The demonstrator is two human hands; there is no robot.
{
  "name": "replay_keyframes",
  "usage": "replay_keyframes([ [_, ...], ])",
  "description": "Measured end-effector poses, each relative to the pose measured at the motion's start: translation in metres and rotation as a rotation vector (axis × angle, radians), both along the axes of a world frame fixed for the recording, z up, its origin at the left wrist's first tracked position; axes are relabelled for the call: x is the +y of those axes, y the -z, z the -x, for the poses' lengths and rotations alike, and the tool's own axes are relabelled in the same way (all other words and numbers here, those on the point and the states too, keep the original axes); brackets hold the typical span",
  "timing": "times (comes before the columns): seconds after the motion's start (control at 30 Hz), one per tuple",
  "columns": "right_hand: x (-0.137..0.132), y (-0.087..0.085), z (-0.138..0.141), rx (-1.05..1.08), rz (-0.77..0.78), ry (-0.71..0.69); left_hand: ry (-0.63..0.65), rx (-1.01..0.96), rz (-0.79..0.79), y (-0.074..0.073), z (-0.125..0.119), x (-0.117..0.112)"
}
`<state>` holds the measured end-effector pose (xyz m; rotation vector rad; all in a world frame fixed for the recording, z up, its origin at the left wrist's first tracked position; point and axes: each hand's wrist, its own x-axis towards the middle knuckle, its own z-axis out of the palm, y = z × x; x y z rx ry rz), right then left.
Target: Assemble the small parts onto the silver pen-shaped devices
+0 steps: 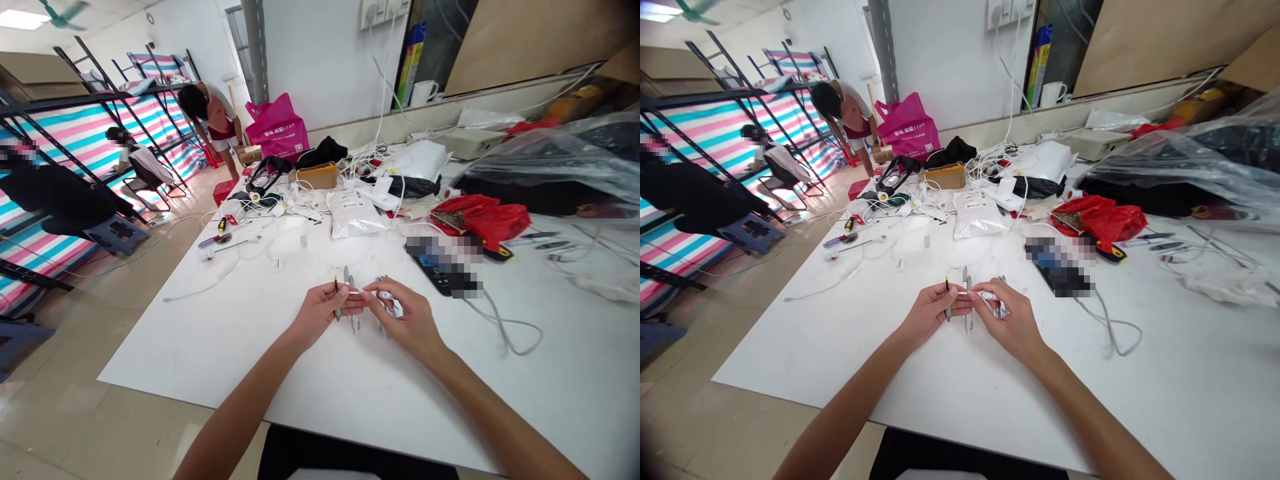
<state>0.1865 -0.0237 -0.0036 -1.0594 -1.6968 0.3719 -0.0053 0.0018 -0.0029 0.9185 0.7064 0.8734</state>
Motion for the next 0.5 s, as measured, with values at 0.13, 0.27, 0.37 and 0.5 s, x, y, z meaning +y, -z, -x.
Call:
replay_keyframes([
  [0.13, -0.0006, 0.0025, 0.0024, -0.009, -0.007, 0.013, 0.002, 0.001, -0.019, 0.0035, 0.0001, 0.0006],
  [0.27, -0.0005, 0.0055, 0.0037, -0.003, -0.015, 0.027, 0.008, 0.004, -0.015, 0.0049, -0.0003, 0.0011],
  [0.37, -0.0003, 0.0066, 0.0035, 0.001, -0.013, 0.028, -0.012, -0.005, 0.001, 0.0028, -0.0016, 0.0000],
  [0.5, 0.0002, 0.0070, 0.0035, 0.008, -0.020, 0.037, -0.016, -0.005, 0.010, -0.0002, -0.0034, -0.0021],
])
